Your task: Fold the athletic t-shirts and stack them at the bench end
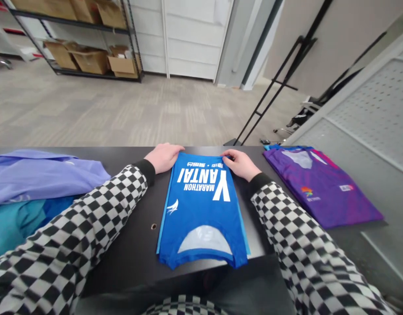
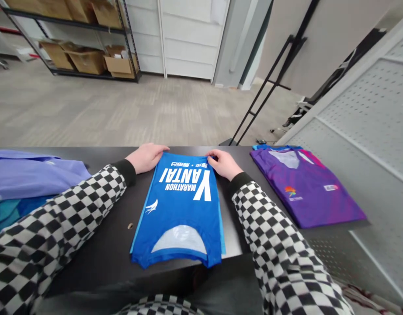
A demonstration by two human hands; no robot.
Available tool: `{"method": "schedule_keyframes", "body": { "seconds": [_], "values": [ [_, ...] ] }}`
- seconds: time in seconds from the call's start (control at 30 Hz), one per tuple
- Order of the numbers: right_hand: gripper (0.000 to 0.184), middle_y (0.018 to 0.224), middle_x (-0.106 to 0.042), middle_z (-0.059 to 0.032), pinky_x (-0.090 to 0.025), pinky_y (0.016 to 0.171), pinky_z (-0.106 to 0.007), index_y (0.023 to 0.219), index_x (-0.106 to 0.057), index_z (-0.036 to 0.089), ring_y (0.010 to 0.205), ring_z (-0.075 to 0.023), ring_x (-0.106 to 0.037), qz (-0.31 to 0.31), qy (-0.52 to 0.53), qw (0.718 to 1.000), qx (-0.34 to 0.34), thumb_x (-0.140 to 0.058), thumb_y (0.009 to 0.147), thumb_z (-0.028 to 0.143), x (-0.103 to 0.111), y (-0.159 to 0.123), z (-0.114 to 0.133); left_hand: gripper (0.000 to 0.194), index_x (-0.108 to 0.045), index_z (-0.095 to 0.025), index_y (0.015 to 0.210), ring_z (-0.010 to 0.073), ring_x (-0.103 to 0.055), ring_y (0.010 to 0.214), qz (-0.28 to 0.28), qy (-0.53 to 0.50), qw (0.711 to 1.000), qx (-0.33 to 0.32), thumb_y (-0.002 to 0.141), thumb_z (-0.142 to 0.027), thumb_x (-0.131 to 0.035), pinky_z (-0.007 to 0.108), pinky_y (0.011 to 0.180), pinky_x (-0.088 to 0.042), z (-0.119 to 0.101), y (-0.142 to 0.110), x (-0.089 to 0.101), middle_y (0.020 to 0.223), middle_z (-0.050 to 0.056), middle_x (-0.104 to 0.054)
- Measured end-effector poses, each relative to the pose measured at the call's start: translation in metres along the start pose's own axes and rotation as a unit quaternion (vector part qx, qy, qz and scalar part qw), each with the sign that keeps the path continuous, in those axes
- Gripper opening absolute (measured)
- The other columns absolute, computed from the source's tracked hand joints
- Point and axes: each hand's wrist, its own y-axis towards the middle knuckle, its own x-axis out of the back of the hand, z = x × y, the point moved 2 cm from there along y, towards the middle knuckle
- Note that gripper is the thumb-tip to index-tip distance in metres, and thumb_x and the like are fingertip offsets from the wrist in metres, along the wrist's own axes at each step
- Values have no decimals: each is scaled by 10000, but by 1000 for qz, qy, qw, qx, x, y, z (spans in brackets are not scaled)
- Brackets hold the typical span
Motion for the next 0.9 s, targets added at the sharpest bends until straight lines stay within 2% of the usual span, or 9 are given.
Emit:
{"method": "schedule_keyframes", "body": {
  "seconds": [0.23,0.3,0.37,0.47,0.53,0.63,0.73,0.83,0.9],
  "values": [
    [273,1090,-782,-127,-561,966,-450,1213,-808,172,985,-293,-712,-52,-93,994,29,-715,997,311,-5,44,-21,433,-784,-171,1356,411,-641,1284,-72,133,988,35,1060,-331,-512,601,1173,-428,8,19,3,1334,203,-751],
    [276,1142,-790,-133,-562,1003,-474,1239,-793,180,1060,-314,-724,-88,-129,987,21,-684,1005,278,-4,46,-21,433,-782,-166,1348,398,-640,1314,-116,150,982,17,1086,-346,-488,602,1190,-430,-3,16,7,1365,192,-745],
    [270,1200,-800,-142,-552,1049,-506,1235,-789,188,1139,-338,-726,-129,-159,979,22,-631,1028,256,1,41,-17,458,-755,-164,1401,370,-629,1386,-131,131,981,-56,1115,-373,-466,577,1236,-425,-26,9,7,1450,176,-725],
    [296,1257,-810,-156,-529,1104,-528,1243,-791,188,1209,-355,-720,-167,-174,969,57,-566,1062,252,7,27,-7,569,-620,-210,1611,351,-486,1604,-26,106,973,-205,1140,-494,-478,568,1346,-333,-69,-3,-9,1711,134,-564],
    [309,1277,-813,-154,-524,1116,-529,1254,-791,189,1226,-354,-717,-171,-173,967,80,-557,1065,256,10,16,-1,684,-513,-272,1710,380,-350,1697,81,117,960,-243,1121,-619,-505,623,1388,-232,-89,-9,-27,1825,104,-411],
    [316,1276,-821,-138,-525,1128,-527,1257,-795,193,1229,-343,-721,-166,-164,968,96,-559,1056,257,12,5,1,822,-385,-314,1781,414,-246,1736,161,138,955,-209,1087,-739,-497,691,1392,-150,-99,-12,-48,1878,95,-262],
    [327,1258,-828,-132,-531,1133,-520,1251,-803,192,1221,-334,-729,-171,-154,969,94,-558,1038,238,15,-2,-3,860,-323,-312,1805,409,-189,1752,161,151,964,-148,1086,-766,-452,693,1397,-126,-97,-14,-56,1891,85,-198],
    [333,1239,-830,-138,-548,1114,-518,1240,-810,184,1195,-334,-738,-185,-147,969,71,-569,1014,221,21,-5,-13,855,-318,-261,1809,432,-172,1750,140,182,973,-5,1109,-751,-359,711,1379,-175,-98,-26,-45,1890,125,-164],
    [333,1228,-831,-138,-557,1104,-510,1233,-813,179,1179,-332,-744,-194,-140,970,55,-580,998,209,26,-6,-21,903,-302,-223,1814,487,-307,1699,140,210,963,97,1103,-778,-308,739,1313,-309,-102,-41,-24,1859,208,-235]
  ]
}}
